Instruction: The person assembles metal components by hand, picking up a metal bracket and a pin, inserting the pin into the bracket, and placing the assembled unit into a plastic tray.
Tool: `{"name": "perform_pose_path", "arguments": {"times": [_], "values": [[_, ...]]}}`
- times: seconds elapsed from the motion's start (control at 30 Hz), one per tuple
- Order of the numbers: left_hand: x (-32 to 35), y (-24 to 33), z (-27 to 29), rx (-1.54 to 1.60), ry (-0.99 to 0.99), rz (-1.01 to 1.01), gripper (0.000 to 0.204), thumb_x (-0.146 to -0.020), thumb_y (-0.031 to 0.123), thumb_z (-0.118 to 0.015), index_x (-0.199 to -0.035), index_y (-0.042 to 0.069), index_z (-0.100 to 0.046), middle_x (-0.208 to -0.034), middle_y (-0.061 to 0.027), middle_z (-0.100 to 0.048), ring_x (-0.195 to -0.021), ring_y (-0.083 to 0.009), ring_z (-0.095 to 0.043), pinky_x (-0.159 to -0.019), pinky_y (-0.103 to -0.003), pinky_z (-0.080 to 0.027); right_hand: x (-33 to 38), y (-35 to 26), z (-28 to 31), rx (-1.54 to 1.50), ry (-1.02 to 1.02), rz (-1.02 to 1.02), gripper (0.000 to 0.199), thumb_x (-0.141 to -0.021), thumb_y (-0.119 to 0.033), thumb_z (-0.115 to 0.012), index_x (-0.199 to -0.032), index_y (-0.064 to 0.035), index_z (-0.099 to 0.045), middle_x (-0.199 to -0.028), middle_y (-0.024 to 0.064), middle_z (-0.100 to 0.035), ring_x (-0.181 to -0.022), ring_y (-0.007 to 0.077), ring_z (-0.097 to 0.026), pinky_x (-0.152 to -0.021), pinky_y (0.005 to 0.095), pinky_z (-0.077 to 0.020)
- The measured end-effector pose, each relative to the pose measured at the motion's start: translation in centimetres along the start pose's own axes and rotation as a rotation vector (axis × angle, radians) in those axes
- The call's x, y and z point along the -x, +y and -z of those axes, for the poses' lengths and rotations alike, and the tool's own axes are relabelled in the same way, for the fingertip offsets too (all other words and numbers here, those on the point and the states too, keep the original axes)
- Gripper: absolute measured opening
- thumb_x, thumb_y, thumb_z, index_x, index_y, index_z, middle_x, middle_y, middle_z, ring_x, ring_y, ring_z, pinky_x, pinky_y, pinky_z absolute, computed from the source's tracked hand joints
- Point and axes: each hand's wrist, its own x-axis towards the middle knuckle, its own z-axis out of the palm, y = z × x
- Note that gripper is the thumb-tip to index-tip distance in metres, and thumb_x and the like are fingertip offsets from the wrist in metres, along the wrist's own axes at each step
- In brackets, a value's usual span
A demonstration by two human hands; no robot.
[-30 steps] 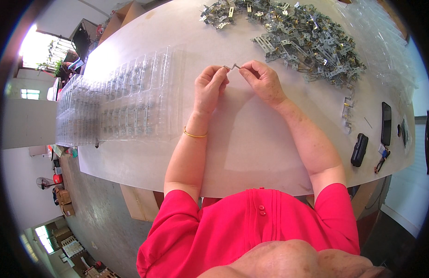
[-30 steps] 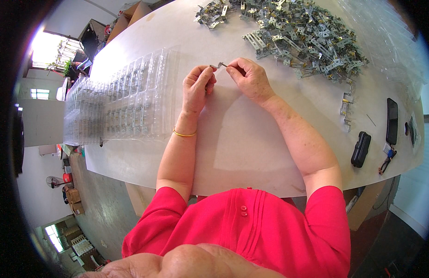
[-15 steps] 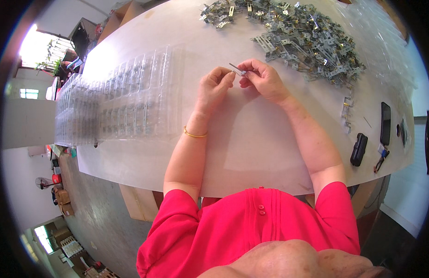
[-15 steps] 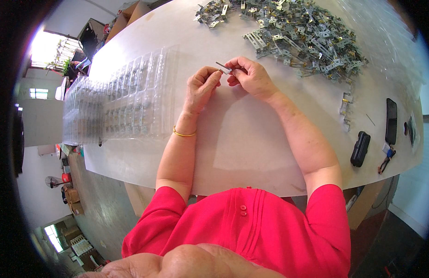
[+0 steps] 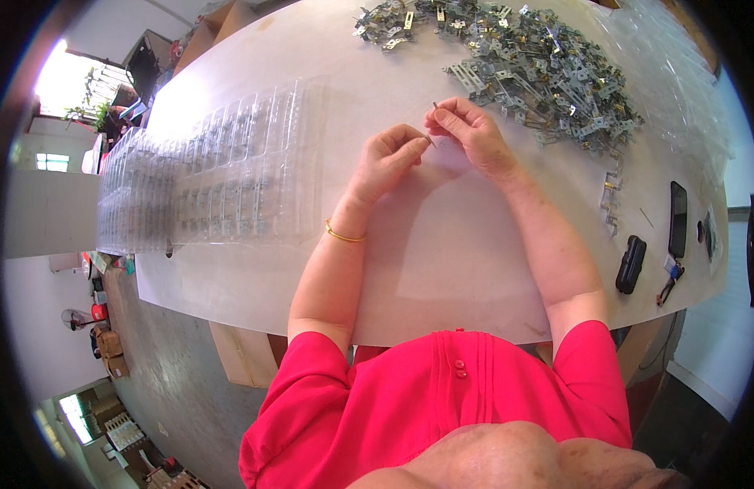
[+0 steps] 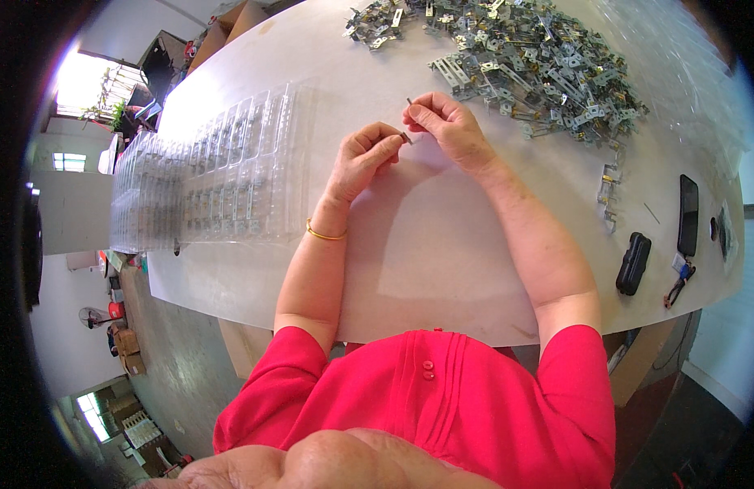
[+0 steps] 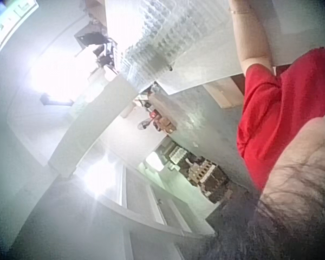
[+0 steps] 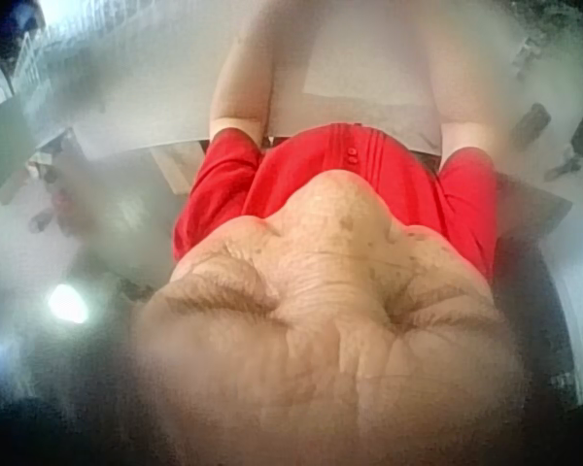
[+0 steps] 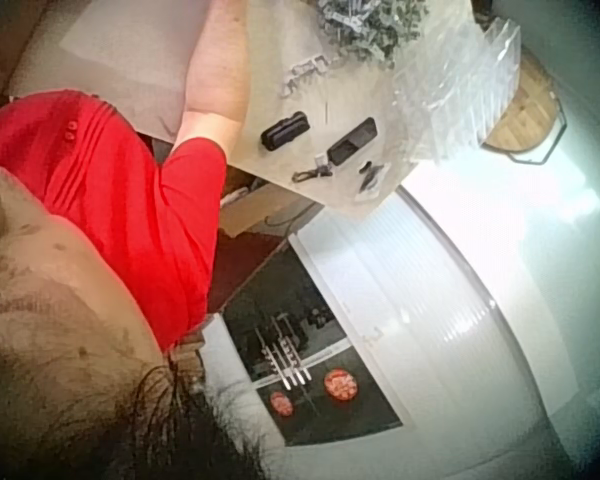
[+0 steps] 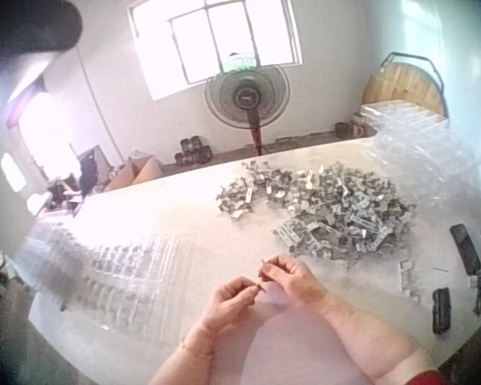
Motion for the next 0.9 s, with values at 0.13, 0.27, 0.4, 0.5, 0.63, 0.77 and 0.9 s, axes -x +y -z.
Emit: {"name": "perform_pose_path", "arguments": {"times": [0.13,0.27,0.4,0.5,0.63,0.77,0.9], "values": [[-0.4,0.4,0.5,0.233,0.098,0.111,0.019,-0.096,0.021,-0.061,-0.094,0.004,-0.068,-0.071,0.0018,-0.057,-0.057,-0.0037,-0.043,-0.050,-0.019,-0.032,0.4,-0.6,-0.2,0.030,0.035,0.157,0.009,-0.097,-0.013,-0.063,-0.100,-0.0055,-0.067,-0.100,0.0022,-0.068,-0.094,0.0097,-0.061,-0.089,0.0255,-0.0487],[-0.4,0.5,1.0,0.299,0.082,0.126,0.020,-0.096,0.023,-0.060,-0.093,0.004,-0.067,-0.070,0.0010,-0.057,-0.053,-0.0047,-0.044,-0.047,-0.020,-0.030,0.6,-0.4,-0.6,0.128,-0.043,0.290,0.007,-0.094,-0.010,-0.066,-0.098,-0.0041,-0.067,-0.107,0.0037,-0.067,-0.099,0.0103,-0.061,-0.090,0.0262,-0.0486],[-0.6,0.4,1.1,0.317,0.084,0.142,0.020,-0.097,0.023,-0.061,-0.093,0.004,-0.067,-0.070,0.0005,-0.057,-0.054,-0.0046,-0.045,-0.047,-0.019,-0.031,0.9,-0.6,-1.2,0.383,-0.102,0.406,0.006,-0.092,-0.006,-0.067,-0.097,-0.0035,-0.067,-0.109,0.0032,-0.067,-0.097,0.0102,-0.061,-0.087,0.0261,-0.0500],[-0.9,-0.5,1.6,0.279,0.057,0.103,0.033,-0.100,0.032,-0.055,-0.095,0.003,-0.067,-0.072,-0.0028,-0.061,-0.055,-0.0070,-0.050,-0.048,-0.020,-0.035,0.8,0.0,-1.2,0.402,-0.093,0.471,0.004,-0.093,-0.005,-0.066,-0.097,-0.0033,-0.067,-0.108,0.0023,-0.067,-0.095,0.0104,-0.062,-0.083,0.0248,-0.0510],[-1.4,-1.6,2.8,0.638,-0.138,0.087,0.052,-0.103,0.044,-0.040,-0.103,0.000,-0.066,-0.087,-0.0126,-0.068,-0.065,-0.0195,-0.063,-0.060,-0.029,-0.049,0.6,0.0,-1.4,0.226,-0.030,0.351,0.006,-0.093,-0.006,-0.066,-0.099,-0.0034,-0.067,-0.106,0.0037,-0.067,-0.093,0.0115,-0.063,-0.083,0.0247,-0.0524],[-1.7,-2.9,3.1,0.733,-0.123,-0.009,0.050,-0.103,0.037,-0.042,-0.127,-0.004,-0.056,-0.116,-0.0179,-0.066,-0.097,-0.0293,-0.068,-0.083,-0.039,-0.054,0.3,0.0,-1.0,-0.205,0.039,0.110,0.011,-0.098,-0.010,-0.061,-0.107,-0.0052,-0.067,-0.108,0.0052,-0.066,-0.097,0.0158,-0.065,-0.092,0.0328,-0.0538],[-1.2,-1.5,1.4,0.519,-0.047,-0.145,0.044,-0.102,0.023,-0.048,-0.138,-0.003,-0.048,-0.131,-0.0166,-0.060,-0.119,-0.0281,-0.060,-0.096,-0.040,-0.051,0.1,0.4,-0.2,-0.355,0.041,0.114,0.012,-0.099,-0.012,-0.060,-0.106,-0.0053,-0.067,-0.105,0.0051,-0.067,-0.098,0.0160,-0.065,-0.092,0.0346,-0.0544]]}}
